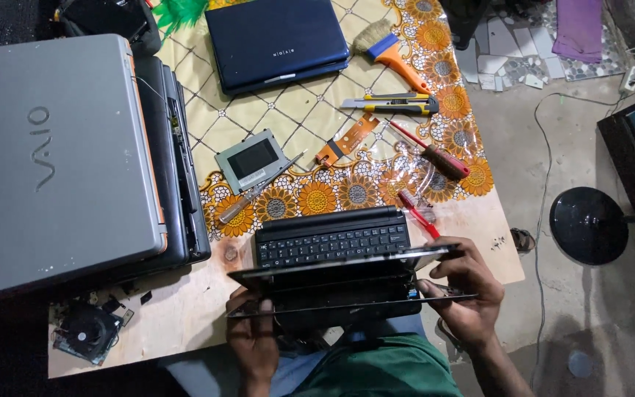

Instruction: The person disassembles a small black laptop, removing the screen bezel and then the screen panel itself. They handle the detached screen and bezel, then reattach the screen panel and bezel to the laptop base.

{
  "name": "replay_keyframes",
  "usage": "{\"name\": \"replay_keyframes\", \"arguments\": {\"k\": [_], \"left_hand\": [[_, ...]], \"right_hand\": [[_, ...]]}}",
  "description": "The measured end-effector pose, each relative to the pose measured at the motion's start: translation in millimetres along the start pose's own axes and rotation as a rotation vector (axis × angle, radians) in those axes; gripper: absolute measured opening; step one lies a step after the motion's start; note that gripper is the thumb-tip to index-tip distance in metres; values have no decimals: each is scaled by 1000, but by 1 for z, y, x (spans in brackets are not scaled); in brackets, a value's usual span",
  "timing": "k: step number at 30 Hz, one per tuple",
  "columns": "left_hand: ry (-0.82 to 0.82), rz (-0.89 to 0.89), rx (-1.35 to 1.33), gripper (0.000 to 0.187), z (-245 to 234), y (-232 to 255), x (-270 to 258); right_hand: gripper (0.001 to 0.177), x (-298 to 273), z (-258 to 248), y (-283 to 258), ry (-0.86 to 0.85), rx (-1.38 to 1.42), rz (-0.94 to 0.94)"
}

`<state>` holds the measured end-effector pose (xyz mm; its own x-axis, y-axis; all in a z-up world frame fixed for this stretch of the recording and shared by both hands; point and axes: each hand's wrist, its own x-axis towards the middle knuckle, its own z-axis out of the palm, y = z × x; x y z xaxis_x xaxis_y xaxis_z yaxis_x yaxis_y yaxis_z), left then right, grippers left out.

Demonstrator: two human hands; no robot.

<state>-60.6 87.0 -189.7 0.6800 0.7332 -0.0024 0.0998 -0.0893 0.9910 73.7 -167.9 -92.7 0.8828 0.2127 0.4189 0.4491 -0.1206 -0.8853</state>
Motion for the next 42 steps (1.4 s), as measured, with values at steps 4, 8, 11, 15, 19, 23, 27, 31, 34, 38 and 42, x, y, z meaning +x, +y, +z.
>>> {"name": "replay_keyframes", "arguments": {"k": [4,8,11,15,19,23,27,31,34,38,42], "left_hand": [[-26,68,-76,16,2,-10,3],[-21,-35,-16,22,8,0,12],[-65,-120,-13,32,10,8,18],[-118,-210,60,19,6,35,21],[-80,-254,160,24,2,50,17],[-82,-488,389,36,-3,65,11],[-56,-473,472,42,-8,52,-4],[-11,-420,561,44,-8,44,-20],[-48,-231,579,40,-7,41,-22],[-50,-245,627,40,-4,46,-16],[-65,-231,632,42,-4,50,-14]], "right_hand": [[16,-8,4,16,-3,94,92],[32,-2,12,23,-14,116,102],[30,0,19,30,16,92,210],[33,0,27,37,45,148,343],[38,13,33,21,70,237,527],[45,17,38,16,109,213,802],[51,13,39,14,96,178,867],[49,17,37,-6,73,69,930],[52,15,33,0,62,81,919],[50,13,31,9,3,39,790],[50,8,30,12,-17,11,680]]}}
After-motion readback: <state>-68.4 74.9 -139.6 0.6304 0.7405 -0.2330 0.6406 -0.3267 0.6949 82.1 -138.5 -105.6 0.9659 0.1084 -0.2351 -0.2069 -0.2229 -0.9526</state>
